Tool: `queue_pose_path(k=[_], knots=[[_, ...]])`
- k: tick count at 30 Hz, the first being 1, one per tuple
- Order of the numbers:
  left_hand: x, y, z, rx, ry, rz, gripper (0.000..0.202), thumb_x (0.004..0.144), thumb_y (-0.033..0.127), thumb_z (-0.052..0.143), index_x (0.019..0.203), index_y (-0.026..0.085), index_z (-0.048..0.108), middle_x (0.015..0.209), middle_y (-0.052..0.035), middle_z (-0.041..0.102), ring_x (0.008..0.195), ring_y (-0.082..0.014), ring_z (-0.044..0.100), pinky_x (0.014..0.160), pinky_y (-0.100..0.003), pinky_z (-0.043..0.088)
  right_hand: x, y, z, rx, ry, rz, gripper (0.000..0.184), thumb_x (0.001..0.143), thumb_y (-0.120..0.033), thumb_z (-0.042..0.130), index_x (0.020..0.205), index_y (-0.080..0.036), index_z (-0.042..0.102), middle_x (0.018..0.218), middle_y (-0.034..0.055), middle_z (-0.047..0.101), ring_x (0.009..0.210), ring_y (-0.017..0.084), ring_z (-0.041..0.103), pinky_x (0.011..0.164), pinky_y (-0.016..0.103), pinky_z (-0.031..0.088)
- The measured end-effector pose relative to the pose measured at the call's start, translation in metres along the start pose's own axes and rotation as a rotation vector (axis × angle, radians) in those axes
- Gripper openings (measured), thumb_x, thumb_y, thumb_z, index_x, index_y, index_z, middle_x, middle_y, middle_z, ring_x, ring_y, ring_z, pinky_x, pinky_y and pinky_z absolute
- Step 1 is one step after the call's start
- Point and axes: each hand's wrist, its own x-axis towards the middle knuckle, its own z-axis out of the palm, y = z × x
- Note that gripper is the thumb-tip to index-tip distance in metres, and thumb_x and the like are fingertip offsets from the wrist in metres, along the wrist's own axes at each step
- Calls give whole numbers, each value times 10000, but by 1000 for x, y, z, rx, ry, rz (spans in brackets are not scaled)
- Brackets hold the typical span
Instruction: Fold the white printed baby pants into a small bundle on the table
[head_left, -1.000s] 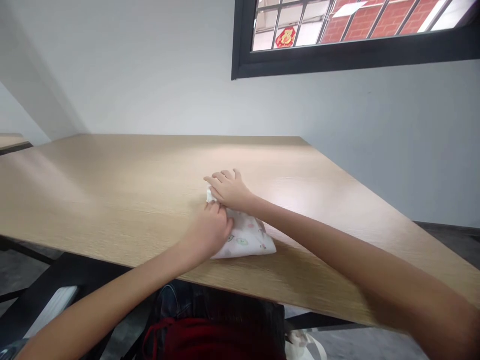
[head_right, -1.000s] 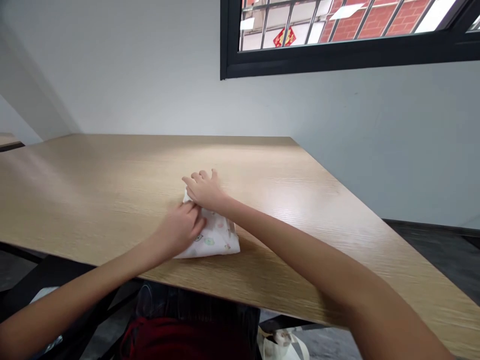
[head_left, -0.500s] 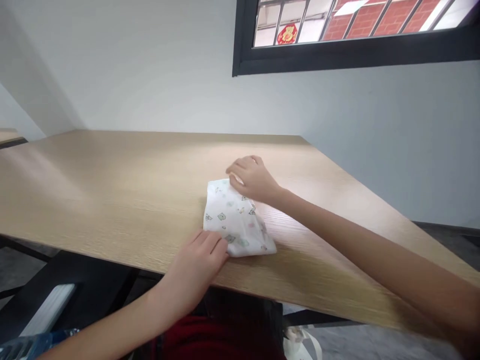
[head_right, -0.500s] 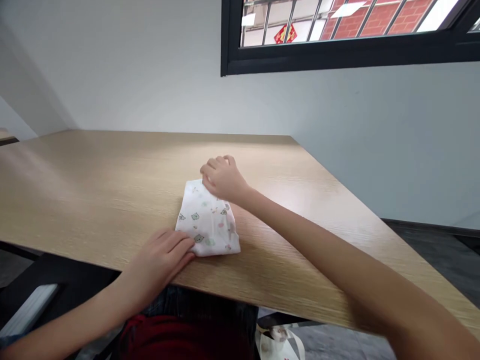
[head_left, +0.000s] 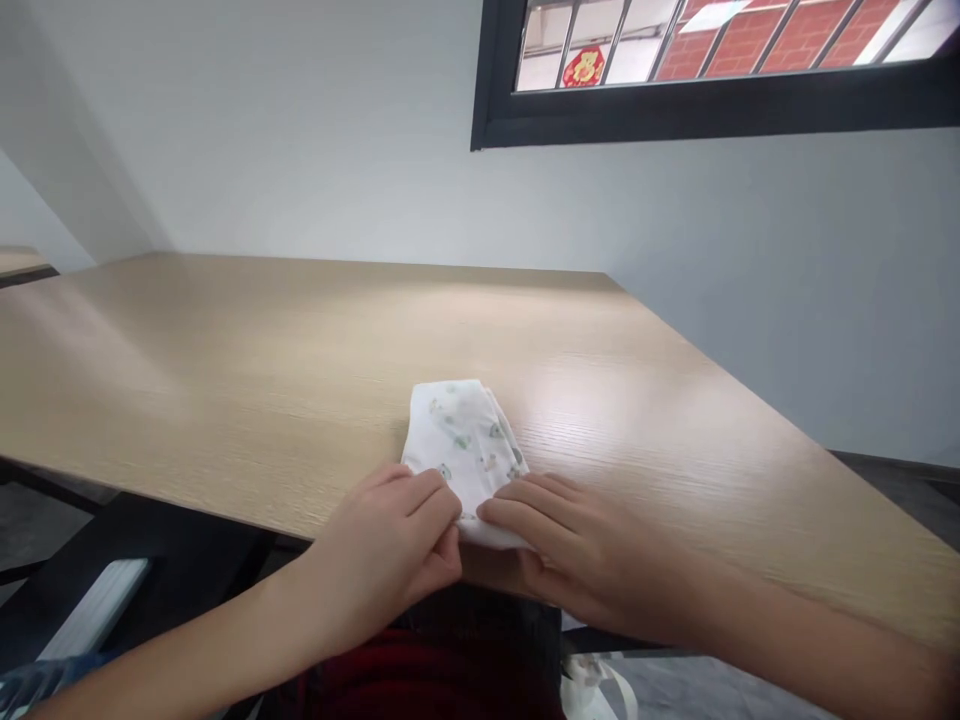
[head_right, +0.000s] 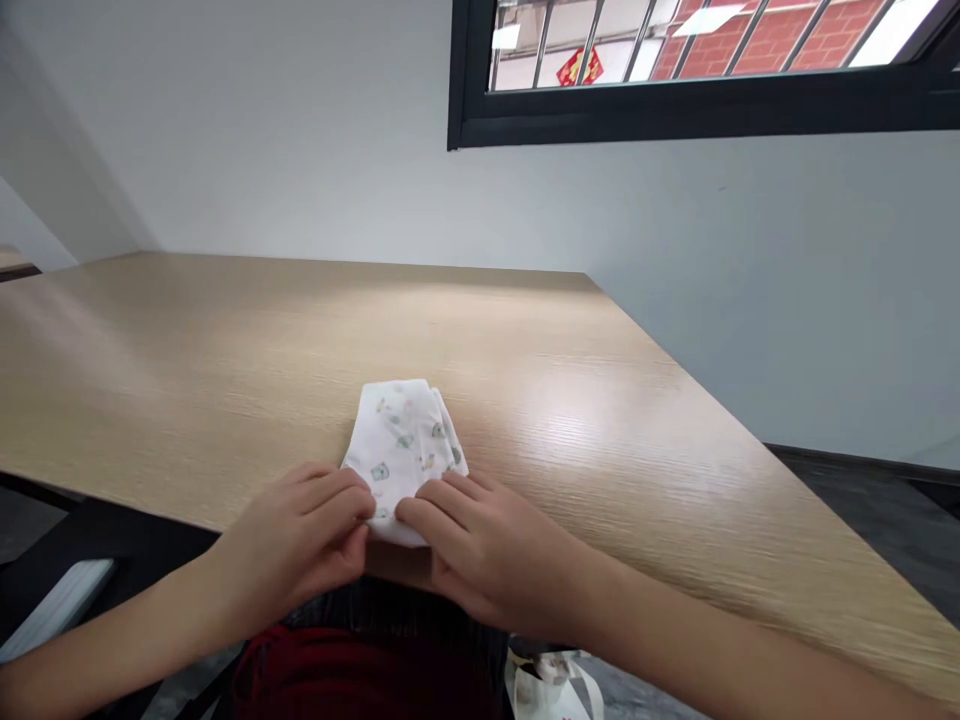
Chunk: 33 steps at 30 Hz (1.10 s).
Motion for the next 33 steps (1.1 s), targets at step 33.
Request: queue_pose_path(k=[33], knots=[[62,-98,28,-134,-150,-489,440,907,316,158,856,163,567,888,-73,597,838,-193,531,730,-312,395,4,60,14,450,218,854,436,901,-433,323,1259,-185,345,891,51,580,810,218,552,684,311,421]])
